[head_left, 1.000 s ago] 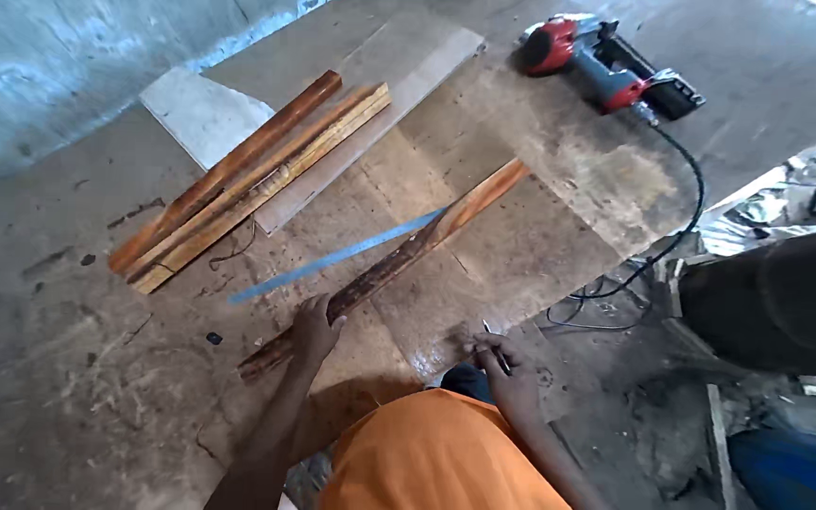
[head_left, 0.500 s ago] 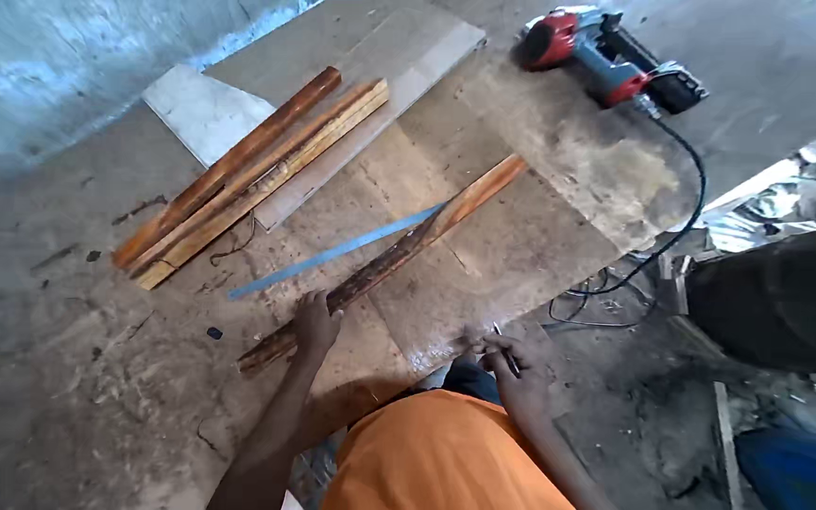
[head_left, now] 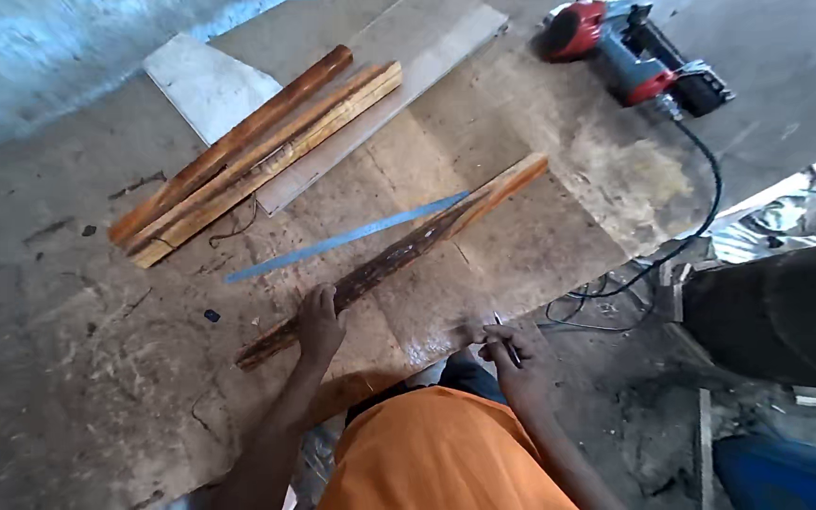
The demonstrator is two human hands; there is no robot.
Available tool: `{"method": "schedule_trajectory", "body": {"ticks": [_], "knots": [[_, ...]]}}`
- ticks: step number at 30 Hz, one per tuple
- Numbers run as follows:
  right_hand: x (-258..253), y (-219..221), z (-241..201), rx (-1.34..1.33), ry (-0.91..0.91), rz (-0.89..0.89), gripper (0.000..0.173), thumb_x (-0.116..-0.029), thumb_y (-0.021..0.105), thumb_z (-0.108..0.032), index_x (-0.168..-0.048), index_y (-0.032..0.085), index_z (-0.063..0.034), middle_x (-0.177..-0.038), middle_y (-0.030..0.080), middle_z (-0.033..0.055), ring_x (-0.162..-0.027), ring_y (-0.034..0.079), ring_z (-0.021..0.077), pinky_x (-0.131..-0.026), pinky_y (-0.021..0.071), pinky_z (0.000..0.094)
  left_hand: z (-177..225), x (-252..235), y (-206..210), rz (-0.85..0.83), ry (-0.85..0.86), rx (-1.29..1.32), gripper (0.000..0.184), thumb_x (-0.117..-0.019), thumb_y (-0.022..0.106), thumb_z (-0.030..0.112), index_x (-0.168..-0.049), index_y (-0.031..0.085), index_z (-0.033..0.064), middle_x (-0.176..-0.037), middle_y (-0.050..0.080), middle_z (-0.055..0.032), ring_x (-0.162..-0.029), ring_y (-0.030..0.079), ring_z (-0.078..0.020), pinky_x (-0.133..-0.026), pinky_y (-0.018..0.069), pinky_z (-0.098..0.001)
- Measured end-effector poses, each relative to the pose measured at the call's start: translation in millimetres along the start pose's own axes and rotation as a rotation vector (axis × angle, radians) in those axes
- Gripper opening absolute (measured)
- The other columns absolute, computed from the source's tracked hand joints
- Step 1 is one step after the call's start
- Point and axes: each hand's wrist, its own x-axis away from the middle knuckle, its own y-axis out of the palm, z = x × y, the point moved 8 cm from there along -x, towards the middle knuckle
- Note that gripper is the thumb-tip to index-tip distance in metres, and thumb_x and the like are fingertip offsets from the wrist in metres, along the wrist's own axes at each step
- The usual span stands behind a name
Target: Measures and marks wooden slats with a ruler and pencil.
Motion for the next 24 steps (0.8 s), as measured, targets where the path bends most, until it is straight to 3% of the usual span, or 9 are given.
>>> {"method": "schedule_trajectory", "body": {"ticks": [6, 12, 16, 24], "knots": [[1.5, 8.8, -2.5, 0.017, -0.002, -0.031, 0.023, -0.1017, 0.057, -0.011, -0.120, 0.070, -0.0071, -0.099, 0.075, 0.0069, -0.073, 0.069, 0.0186, -0.067, 0.0616, 0.0360, 5.2, 18.3, 0.1, 0.074, 0.119, 0.065, 0.039, -0.0923, 0.075, 0.028, -0.124, 0.065, 0.0071, -0.128, 0.067, -0.0116, -0.123, 0.062, -0.0288, -0.110, 0.0467, -0.0498], [2.7, 15.0, 0.8, -0.003, 0.002, -0.042, 0.023, -0.1027, 0.056, -0.012, -0.120, 0.070, -0.0076, -0.100, 0.075, 0.0072, -0.074, 0.071, 0.0190, -0.068, 0.0624, 0.0362, -1.7, 20.8, 4.8, 0.047, 0.074, 0.061, 0.052, -0.0959, 0.071, 0.032, -0.142, 0.058, 0.0109, -0.136, 0.065, -0.0117, -0.129, 0.060, -0.0289, -0.113, 0.0449, -0.0485], [-0.1, 15.1, 0.2, -0.010, -0.006, -0.037, 0.022, -0.1018, 0.057, -0.011, -0.118, 0.070, -0.0069, -0.098, 0.075, 0.0075, -0.072, 0.070, 0.0194, -0.067, 0.0624, 0.0362, -1.8, 20.7, 5.5, 0.070, 0.120, 0.031, 0.048, -0.0967, 0.070, 0.034, -0.140, 0.061, 0.0144, -0.137, 0.064, -0.0082, -0.127, 0.061, -0.0276, -0.110, 0.0471, -0.0496], [-3.6, 18.5, -5.5, 0.009, 0.012, -0.058, 0.022, -0.1027, 0.056, -0.013, -0.120, 0.070, -0.0087, -0.099, 0.075, 0.0064, -0.073, 0.070, 0.0191, -0.069, 0.0616, 0.0363, 5.5, 5.8, 2.5, -0.046, 0.080, -0.024, 0.049, -0.0964, 0.068, 0.045, -0.136, 0.065, 0.0158, -0.140, 0.063, -0.0058, -0.133, 0.056, -0.0258, -0.114, 0.0417, -0.0516]]}}
